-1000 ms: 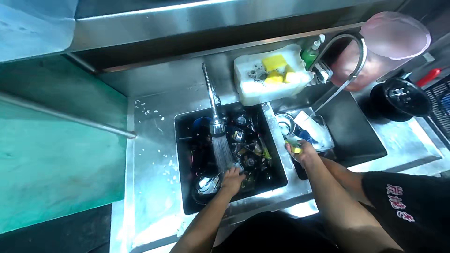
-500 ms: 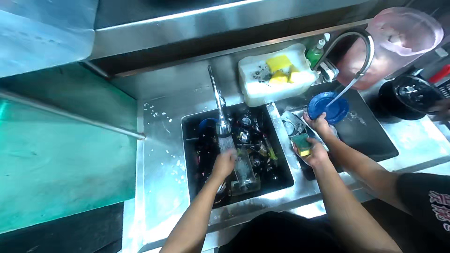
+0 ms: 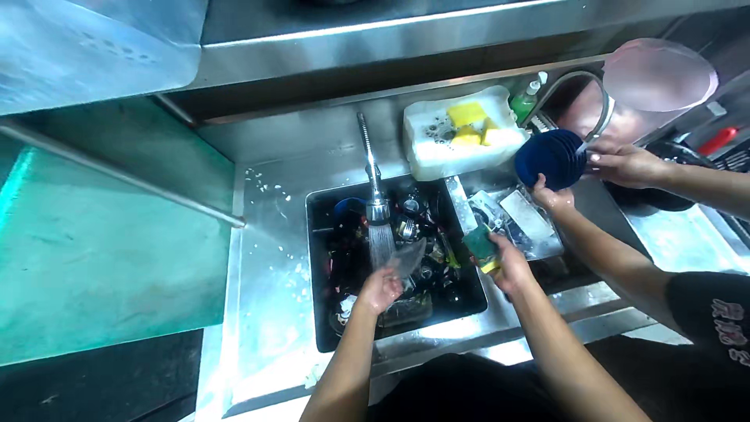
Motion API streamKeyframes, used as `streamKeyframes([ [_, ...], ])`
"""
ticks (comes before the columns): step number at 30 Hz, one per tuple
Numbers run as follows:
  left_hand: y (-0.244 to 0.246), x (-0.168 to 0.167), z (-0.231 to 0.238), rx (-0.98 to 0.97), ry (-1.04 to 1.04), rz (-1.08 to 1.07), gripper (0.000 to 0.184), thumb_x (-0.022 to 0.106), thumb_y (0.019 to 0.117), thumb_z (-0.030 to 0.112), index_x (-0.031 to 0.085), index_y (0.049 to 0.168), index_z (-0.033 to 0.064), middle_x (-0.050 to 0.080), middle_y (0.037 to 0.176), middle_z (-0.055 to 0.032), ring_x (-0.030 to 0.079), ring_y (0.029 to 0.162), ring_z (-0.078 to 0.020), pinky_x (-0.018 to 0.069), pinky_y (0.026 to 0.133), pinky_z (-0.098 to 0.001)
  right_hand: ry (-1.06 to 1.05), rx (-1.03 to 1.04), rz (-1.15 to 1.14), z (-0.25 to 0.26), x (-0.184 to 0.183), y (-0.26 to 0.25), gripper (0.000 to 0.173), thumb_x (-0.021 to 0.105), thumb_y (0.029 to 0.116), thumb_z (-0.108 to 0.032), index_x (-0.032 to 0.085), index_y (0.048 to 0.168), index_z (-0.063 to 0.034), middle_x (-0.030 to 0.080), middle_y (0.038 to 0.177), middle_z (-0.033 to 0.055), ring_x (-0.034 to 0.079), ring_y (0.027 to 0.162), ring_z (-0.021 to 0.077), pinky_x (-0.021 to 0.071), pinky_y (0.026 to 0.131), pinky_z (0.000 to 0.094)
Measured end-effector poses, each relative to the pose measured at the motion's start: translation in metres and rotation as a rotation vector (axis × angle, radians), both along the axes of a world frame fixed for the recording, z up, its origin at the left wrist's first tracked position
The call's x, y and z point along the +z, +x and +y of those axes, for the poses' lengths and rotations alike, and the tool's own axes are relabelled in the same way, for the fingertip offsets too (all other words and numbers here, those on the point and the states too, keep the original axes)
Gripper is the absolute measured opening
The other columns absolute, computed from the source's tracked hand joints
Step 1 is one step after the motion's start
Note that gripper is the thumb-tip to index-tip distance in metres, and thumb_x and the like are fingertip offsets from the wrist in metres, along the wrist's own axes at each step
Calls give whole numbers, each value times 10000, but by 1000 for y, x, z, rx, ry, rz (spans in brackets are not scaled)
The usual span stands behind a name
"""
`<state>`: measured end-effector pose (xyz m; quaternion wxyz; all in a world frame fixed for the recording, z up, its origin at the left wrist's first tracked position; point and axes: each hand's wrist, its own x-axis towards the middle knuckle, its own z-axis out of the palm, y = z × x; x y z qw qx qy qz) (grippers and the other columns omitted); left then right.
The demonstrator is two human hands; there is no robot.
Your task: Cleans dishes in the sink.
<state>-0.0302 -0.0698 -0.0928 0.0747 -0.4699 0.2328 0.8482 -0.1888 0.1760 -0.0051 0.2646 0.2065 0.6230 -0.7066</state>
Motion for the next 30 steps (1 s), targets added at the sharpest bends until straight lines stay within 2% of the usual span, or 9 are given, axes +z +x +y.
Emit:
streamKeyframes([
  [2, -2, 10, 5, 38, -75, 62, 299, 474, 1046, 169, 575, 1312, 76, 659, 922, -121, 659, 743, -202, 583, 725, -353, 137, 92, 208, -11, 17, 7, 460, 499, 1053, -454, 569, 1365, -123, 672, 1170, 117, 671, 987, 235, 578, 804, 462],
  [6, -13, 31, 20, 72, -301, 208, 319, 452, 978, -42, 491, 1295, -42, 635, 1161, -257, 714, 960, -371, 615, 862, -511, 511, 353, 601, -42, 42, 18, 464, 553, 1039, -301, 531, 1454, -95, 565, 1402, 169, 590, 1222, 300, 502, 1000, 546],
  [10, -29, 44, 42, 50, -284, 308, 474, 404, 962, -105, 429, 1416, 29, 583, 1370, -229, 695, 1067, -354, 594, 907, -494, 891, 641, 953, -69, 3, 37, 520, 652, 943, -234, 559, 1430, -75, 457, 1526, 234, 468, 1369, 449, 417, 1089, 644],
  [13, -38, 47, 57, 23, -196, 416, 611, 412, 940, -100, 401, 1510, 118, 582, 1409, -153, 637, 1138, -272, 542, 928, -440, 1003, 833, 867, -82, -27, 48, 501, 579, 1000, -296, 545, 1455, -91, 425, 1581, 180, 422, 1422, 415, 368, 1137, 623],
  [16, -41, 55, 57, 86, -62, 351, 349, 420, 1077, 284, 602, 1316, 106, 691, 1156, -129, 676, 1033, -255, 569, 884, -458, 840, 988, 805, -88, -26, 62, 498, 444, 1065, -349, 535, 1482, -94, 468, 1571, 129, 399, 1474, 323, 293, 1221, 560],
  [19, -40, 61, 52, 66, -26, 316, 655, 346, 1038, 652, 603, 1346, 134, 725, 1129, -134, 718, 986, -253, 602, 837, -439, 673, 1099, 779, -93, -9, 81, 471, 412, 1073, -293, 553, 1476, -92, 514, 1543, 108, 443, 1455, 277, 316, 1224, 515],
  [22, -46, 82, 58, 79, -81, 202, 464, 333, 1107, 452, 602, 1154, 77, 668, 926, -90, 673, 806, -168, 583, 695, -333, 723, 1116, 816, -91, 8, 77, 393, 469, 1042, -243, 643, 1362, -94, 662, 1337, 158, 599, 1272, 371, 433, 1084, 600],
  [26, -48, 64, 57, 142, -45, 281, 336, 474, 1089, 217, 528, 1389, 76, 674, 1215, -167, 681, 1070, -279, 577, 920, -450, 885, 945, 1058, -79, -33, 32, 533, 545, 1017, -190, 479, 1546, -166, 330, 1668, 95, 254, 1556, 330, 181, 1261, 607],
  [30, -36, 66, 52, 107, -2, 354, 458, 426, 1078, 59, 415, 1535, 85, 599, 1362, -270, 655, 1158, -434, 576, 945, -575, 974, 831, 963, -64, -12, -18, 515, 538, 1027, -142, 477, 1538, -127, 458, 1582, 151, 458, 1433, 391, 387, 1156, 617],
])
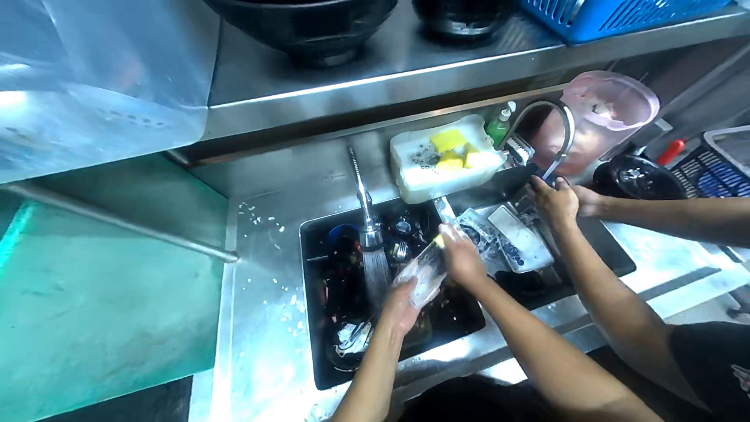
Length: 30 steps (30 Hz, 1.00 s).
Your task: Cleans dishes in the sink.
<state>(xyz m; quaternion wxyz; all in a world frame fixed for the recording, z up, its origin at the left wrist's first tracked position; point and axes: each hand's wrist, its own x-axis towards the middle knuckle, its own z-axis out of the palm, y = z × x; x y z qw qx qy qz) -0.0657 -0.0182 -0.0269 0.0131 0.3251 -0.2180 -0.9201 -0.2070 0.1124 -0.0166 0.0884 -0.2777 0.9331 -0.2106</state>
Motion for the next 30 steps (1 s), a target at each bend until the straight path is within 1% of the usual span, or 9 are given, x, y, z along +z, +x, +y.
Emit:
streamKeyframes([
  [5, 2, 3, -3, -18, -28, -143, 403, 562, 1044, 100, 468, 1426, 12, 659, 1223, -269, 713, 1016, -387, 629, 825, -504, -761, -349, -789, 14, 46, 4, 356, 470, 1085, -250, 596, 1407, -165, 700, 1134, 84, 671, 864, 171, 574, 728, 370],
  [9, -14, 6, 19, -106, -119, -201, 390, 600, 1042, 261, 533, 1366, 53, 705, 1072, -189, 717, 842, -258, 613, 678, -369, -1295, -462, -1250, 4, 48, 25, 400, 352, 1074, -374, 610, 1285, -152, 721, 1067, 74, 703, 916, 182, 601, 771, 393],
  [11, -23, 11, 32, -160, -299, -200, 431, 604, 1035, 365, 571, 1336, 58, 703, 1047, -164, 695, 839, -241, 593, 683, -378, -1323, -463, -1306, -4, 35, 41, 429, 323, 1093, -422, 616, 1247, -149, 716, 1032, 80, 697, 908, 196, 597, 773, 417],
  [15, -35, 11, 42, -102, -563, -307, 704, 615, 939, 647, 584, 1373, 94, 679, 1229, -161, 656, 1127, -291, 550, 952, -532, -1180, -512, -1304, -17, 13, 65, 523, 282, 1082, -550, 591, 1275, -175, 700, 1063, 59, 681, 927, 176, 580, 774, 387],
  [19, -43, -7, 35, -24, -578, -344, 699, 475, 994, 670, 541, 1390, 99, 671, 1197, -157, 664, 1055, -277, 567, 883, -513, -833, -448, -1126, -15, -5, 86, 653, 608, 994, -522, 431, 1533, -201, 667, 1272, 110, 679, 1079, 244, 584, 894, 465],
  [21, -39, -12, 33, -243, -684, -311, 686, 411, 1039, 630, 495, 1464, 99, 619, 1329, -202, 607, 1193, -349, 503, 984, -591, -864, -592, -1078, -4, -10, 76, 493, 640, 1004, -371, 529, 1424, -136, 691, 1113, 117, 678, 911, 230, 581, 763, 435],
  [24, -23, -29, 32, -675, -910, -148, 552, 318, 1109, 498, 489, 1465, 112, 678, 1239, -142, 691, 1051, -281, 582, 886, -494, -986, -887, -1062, 29, -13, 48, 328, 530, 1047, -255, 538, 1303, -51, 694, 973, 141, 694, 773, 230, 606, 670, 410],
  [28, 15, -85, 30, -1424, -1646, 74, 371, 562, 971, 107, 662, 1323, 165, 599, 1402, -116, 504, 1358, -334, 440, 1103, -578, -1073, -1170, -953, 89, -35, 23, 288, 517, 1030, -253, 568, 1205, -30, 668, 887, 143, 663, 686, 222, 580, 602, 381],
  [30, 28, -108, 33, -1616, -1736, 254, 315, 591, 956, 68, 732, 1211, 188, 609, 1396, -73, 455, 1396, -334, 373, 1148, -588, -1095, -1287, -916, 114, -51, 13, 266, 523, 1024, -233, 576, 1166, -14, 648, 870, 159, 640, 668, 234, 563, 579, 388],
])
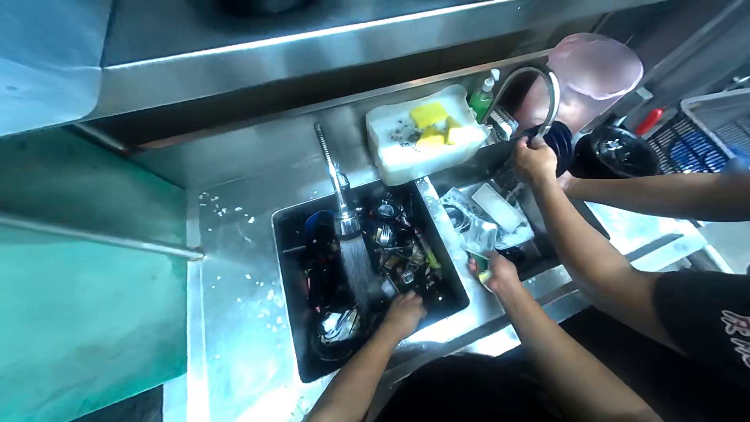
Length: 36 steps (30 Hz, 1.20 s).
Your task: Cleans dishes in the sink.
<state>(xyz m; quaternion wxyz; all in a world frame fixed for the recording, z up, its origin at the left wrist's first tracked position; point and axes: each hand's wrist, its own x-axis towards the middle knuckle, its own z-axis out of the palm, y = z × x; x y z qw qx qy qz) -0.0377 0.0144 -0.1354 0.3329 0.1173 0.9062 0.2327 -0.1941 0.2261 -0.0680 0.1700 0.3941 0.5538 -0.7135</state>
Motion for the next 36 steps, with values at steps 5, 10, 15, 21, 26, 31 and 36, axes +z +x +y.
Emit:
streamKeyframes([
  [5, -9, -11, -10, -213, -136, -46, 378, 524, 1010, 71, 708, 1283, 257, 571, 1478, 9, 391, 1455, -311, 277, 1197, -571, 216, -19, -107, 33, -26, -16, 252, 537, 1034, -180, 569, 1172, 29, 622, 883, 199, 613, 613, 267, 554, 541, 421],
  [10, -13, -7, -3, -339, -267, -39, 338, 530, 1005, 64, 729, 1241, 201, 532, 1501, -81, 370, 1458, -366, 245, 1204, -608, 72, -35, -119, 45, -41, -22, 336, 469, 1073, -285, 560, 1210, 7, 631, 912, 198, 633, 683, 277, 566, 593, 434],
  [15, -16, 3, -12, -322, -265, -41, 347, 417, 1091, 213, 674, 1294, 97, 535, 1505, -77, 360, 1483, -338, 234, 1233, -556, 26, 82, -55, 40, -33, -12, 376, 425, 1090, -322, 571, 1206, 5, 656, 912, 192, 654, 711, 275, 574, 616, 429],
  [21, -7, 30, -44, -507, -203, -96, 401, 570, 994, 58, 627, 1364, 204, 671, 1310, -111, 464, 1405, -353, 164, 1234, -620, 37, 116, -26, 39, -32, -3, 336, 471, 1073, -289, 583, 1224, -11, 666, 933, 178, 662, 730, 253, 577, 625, 414],
  [26, 0, 56, -86, -211, -122, -9, 349, 505, 1036, 77, 657, 1331, 187, 660, 1336, -106, 531, 1337, -334, 303, 1186, -576, 96, 149, 8, 42, -30, 5, 343, 503, 1064, -288, 582, 1269, -24, 683, 989, 185, 685, 798, 265, 590, 676, 445],
  [31, -16, 90, -121, 594, -64, 23, 416, 507, 1068, 265, 542, 1458, 122, 632, 1348, -190, 617, 1250, -362, 488, 1067, -577, 116, 151, 34, 43, -28, 9, 341, 508, 1063, -284, 581, 1283, -35, 684, 1021, 177, 687, 830, 264, 591, 697, 456],
  [36, -9, 69, -116, 1220, 379, 71, 465, 693, 972, 204, 561, 1410, 118, 651, 1295, -170, 668, 1140, -301, 560, 973, -533, 221, 229, 41, 32, -30, 6, 330, 540, 1054, -275, 593, 1283, -43, 678, 1065, 171, 681, 894, 273, 582, 724, 485],
])
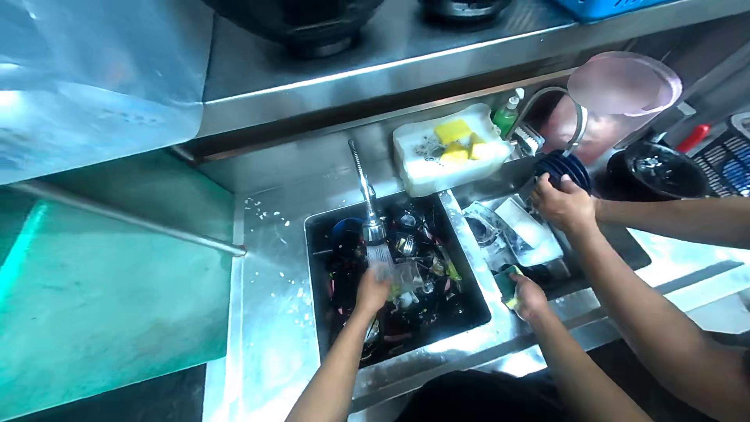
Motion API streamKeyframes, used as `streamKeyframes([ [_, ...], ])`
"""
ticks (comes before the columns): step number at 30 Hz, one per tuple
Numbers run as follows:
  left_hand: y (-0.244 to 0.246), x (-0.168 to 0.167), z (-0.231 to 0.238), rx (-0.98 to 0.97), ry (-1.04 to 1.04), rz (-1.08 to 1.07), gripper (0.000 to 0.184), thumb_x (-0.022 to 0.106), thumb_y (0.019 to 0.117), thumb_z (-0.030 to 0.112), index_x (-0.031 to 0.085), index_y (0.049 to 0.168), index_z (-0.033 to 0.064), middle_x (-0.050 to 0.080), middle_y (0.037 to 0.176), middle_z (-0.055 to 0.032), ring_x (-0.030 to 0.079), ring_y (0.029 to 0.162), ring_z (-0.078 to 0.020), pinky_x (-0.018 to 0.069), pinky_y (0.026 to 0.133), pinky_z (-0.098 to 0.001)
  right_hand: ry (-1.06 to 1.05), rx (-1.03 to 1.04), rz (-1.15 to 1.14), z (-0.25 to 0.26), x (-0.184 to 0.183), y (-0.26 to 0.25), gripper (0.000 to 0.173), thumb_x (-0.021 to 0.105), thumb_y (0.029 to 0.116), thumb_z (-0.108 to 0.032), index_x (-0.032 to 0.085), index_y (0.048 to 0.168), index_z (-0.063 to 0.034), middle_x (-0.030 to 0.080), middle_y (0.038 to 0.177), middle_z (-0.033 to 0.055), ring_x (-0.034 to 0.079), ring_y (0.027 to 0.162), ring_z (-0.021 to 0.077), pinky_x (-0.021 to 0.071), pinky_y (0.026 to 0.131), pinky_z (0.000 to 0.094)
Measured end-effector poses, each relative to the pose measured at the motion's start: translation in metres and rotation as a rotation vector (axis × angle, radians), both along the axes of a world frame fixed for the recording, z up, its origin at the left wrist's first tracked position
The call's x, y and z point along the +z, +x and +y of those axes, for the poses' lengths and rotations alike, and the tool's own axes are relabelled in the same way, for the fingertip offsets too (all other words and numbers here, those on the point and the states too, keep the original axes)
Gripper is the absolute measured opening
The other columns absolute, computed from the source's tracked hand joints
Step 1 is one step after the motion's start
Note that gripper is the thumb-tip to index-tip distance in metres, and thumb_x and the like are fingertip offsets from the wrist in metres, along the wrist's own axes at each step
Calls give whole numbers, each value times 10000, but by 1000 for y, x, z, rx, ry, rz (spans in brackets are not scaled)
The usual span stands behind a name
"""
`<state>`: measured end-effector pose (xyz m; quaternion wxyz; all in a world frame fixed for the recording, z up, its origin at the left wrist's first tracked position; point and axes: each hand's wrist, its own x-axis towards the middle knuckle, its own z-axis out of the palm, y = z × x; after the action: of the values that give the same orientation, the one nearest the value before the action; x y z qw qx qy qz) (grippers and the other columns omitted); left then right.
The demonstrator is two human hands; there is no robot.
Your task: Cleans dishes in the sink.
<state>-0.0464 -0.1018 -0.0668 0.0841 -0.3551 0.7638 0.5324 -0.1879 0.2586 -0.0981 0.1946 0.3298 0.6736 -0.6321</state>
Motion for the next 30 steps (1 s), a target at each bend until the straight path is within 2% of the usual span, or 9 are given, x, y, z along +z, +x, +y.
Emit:
streamKeyframes([
  [4, 12, 2, 19, 320, 182, 49, 412, 621, 1038, 223, 515, 1403, 64, 656, 1200, -213, 711, 953, -304, 617, 805, -492, 232, 119, 82, -7, 16, 1, 366, 595, 1038, -261, 579, 1306, -12, 654, 1069, 200, 656, 907, 294, 562, 768, 503],
  [7, 28, 16, 24, 490, 209, 118, 420, 578, 1007, 57, 503, 1420, 43, 632, 1247, -218, 682, 1026, -303, 594, 848, -491, 455, 331, 214, -20, 43, 4, 428, 591, 1041, -321, 561, 1353, -28, 655, 1091, 226, 641, 951, 337, 516, 843, 558],
  [12, 35, 31, 21, 809, 695, 289, 676, 450, 905, -139, 401, 1527, 120, 534, 1408, -243, 664, 1083, -387, 602, 844, -527, 471, 697, 374, -89, 83, 23, 500, 521, 1065, -364, 487, 1479, -84, 653, 1243, 225, 674, 1042, 380, 538, 904, 617],
  [15, 19, 25, 36, 831, 950, 421, 521, 425, 977, -41, 453, 1482, 83, 591, 1306, -247, 660, 1062, -382, 581, 877, -549, 523, 1037, 535, -156, 90, 46, 500, 548, 1036, -350, 522, 1455, -77, 622, 1332, 201, 638, 1180, 353, 518, 1018, 578],
  [17, 7, 34, 52, 768, 1039, 464, 375, 363, 1108, 243, 541, 1389, 69, 676, 1179, -191, 693, 999, -297, 585, 865, -473, 518, 1235, 608, -192, 93, 71, 511, 540, 1036, -366, 530, 1486, -124, 594, 1423, 159, 542, 1340, 342, 408, 1149, 564],
  [19, -3, 63, 64, 763, 1019, 514, 515, 319, 1107, 453, 631, 1228, 62, 713, 1007, -126, 705, 891, -213, 600, 777, -401, 503, 1381, 674, -212, 98, 96, 501, 436, 1063, -369, 533, 1498, -142, 536, 1514, 132, 447, 1443, 338, 335, 1199, 568],
  [22, -4, 74, 69, 688, 1018, 565, 479, 275, 1122, 418, 572, 1311, 92, 686, 1099, -106, 683, 968, -188, 582, 811, -383, 525, 1480, 767, -208, 95, 95, 468, 413, 1066, -362, 597, 1440, -148, 567, 1492, 110, 492, 1408, 339, 346, 1173, 594],
  [26, 0, 31, 70, 635, 1227, 591, 361, 394, 1103, 195, 521, 1421, 81, 665, 1259, -170, 670, 1124, -273, 562, 968, -440, 722, 1456, 878, -191, 84, 52, 528, 555, 1007, -224, 502, 1528, -301, 293, 1690, -7, 204, 1572, 312, 123, 1252, 647],
  [30, 9, 31, 68, 630, 1229, 549, 503, 391, 1051, -16, 395, 1545, 79, 584, 1396, -273, 644, 1200, -416, 560, 992, -532, 839, 1260, 872, -171, 83, -2, 610, 606, 962, -117, 482, 1546, -243, 368, 1651, 75, 385, 1486, 369, 365, 1146, 650],
])
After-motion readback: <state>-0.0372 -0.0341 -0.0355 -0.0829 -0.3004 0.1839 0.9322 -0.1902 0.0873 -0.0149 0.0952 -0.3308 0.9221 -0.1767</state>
